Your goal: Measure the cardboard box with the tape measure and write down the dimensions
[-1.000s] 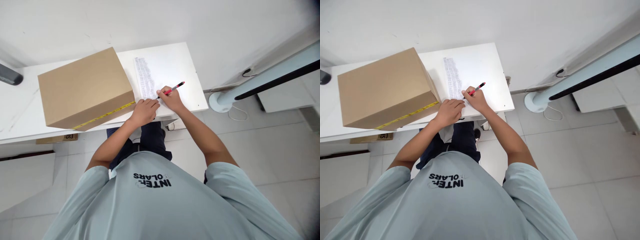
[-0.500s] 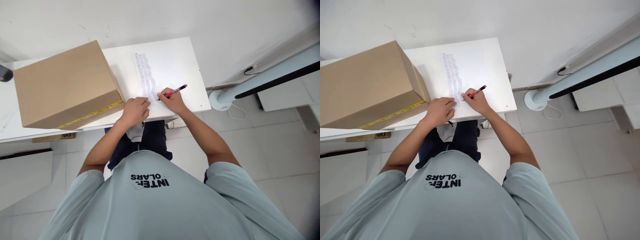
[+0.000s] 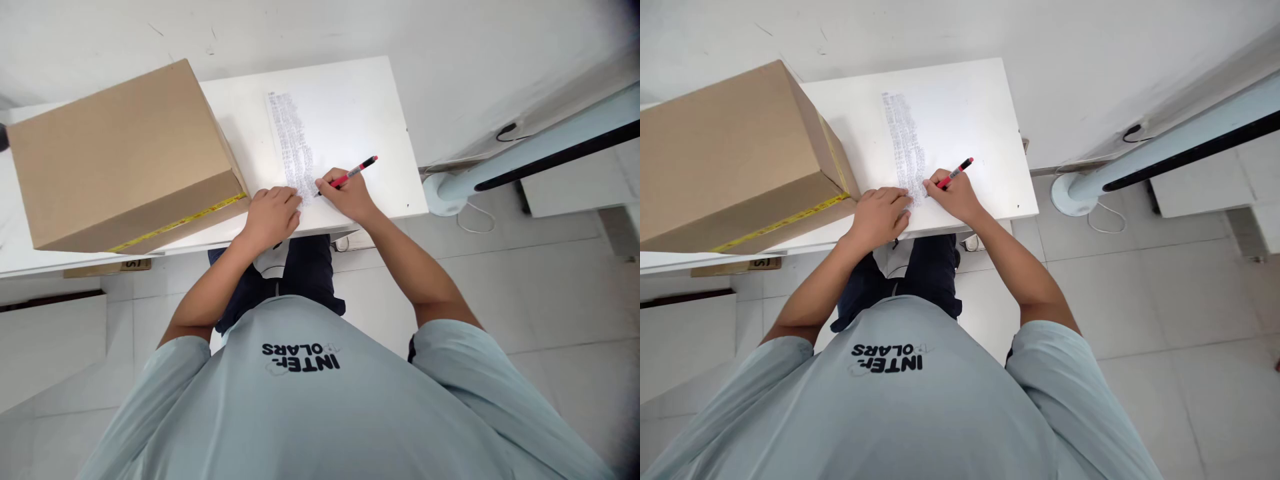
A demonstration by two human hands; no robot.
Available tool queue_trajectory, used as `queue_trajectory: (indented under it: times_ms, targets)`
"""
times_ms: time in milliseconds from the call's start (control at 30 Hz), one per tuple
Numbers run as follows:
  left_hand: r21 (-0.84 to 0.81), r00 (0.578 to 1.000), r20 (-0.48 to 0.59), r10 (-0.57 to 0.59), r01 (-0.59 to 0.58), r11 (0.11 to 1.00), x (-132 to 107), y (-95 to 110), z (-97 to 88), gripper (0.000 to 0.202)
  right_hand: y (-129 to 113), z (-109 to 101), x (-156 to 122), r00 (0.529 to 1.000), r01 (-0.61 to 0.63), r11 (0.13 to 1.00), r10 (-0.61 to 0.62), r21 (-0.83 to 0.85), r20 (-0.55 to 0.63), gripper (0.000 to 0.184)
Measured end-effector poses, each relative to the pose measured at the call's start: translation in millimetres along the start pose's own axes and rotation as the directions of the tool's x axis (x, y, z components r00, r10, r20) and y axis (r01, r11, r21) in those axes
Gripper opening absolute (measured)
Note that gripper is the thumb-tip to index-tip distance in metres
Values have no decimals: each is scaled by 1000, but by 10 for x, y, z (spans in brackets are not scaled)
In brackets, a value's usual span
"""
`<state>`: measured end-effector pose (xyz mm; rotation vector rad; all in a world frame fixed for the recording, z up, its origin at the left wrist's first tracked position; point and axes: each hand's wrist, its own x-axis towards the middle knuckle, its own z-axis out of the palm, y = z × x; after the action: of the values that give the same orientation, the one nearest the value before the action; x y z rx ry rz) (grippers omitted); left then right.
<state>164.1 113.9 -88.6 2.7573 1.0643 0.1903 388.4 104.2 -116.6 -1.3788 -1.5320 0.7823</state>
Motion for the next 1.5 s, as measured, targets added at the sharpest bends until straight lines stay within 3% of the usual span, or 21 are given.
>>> queue_trajectory:
  times_ms: [1000,1267,1500]
  targets:
    - [-3,1000,-7,-2,2,1000,-14,17,-5,42,10,8,-31,996,48,998,-50,-36,-68,40]
    - [-1,1000,-14,9,-9,1000,-15,12,9,41,-4,-16,-30,999,-6,1000,5,-13,-42,32]
    - [1,1000,-15,-3,3,1000,-11,11,13,41,-17,-8,-30,997,-2,999,-1,-41,-72,35]
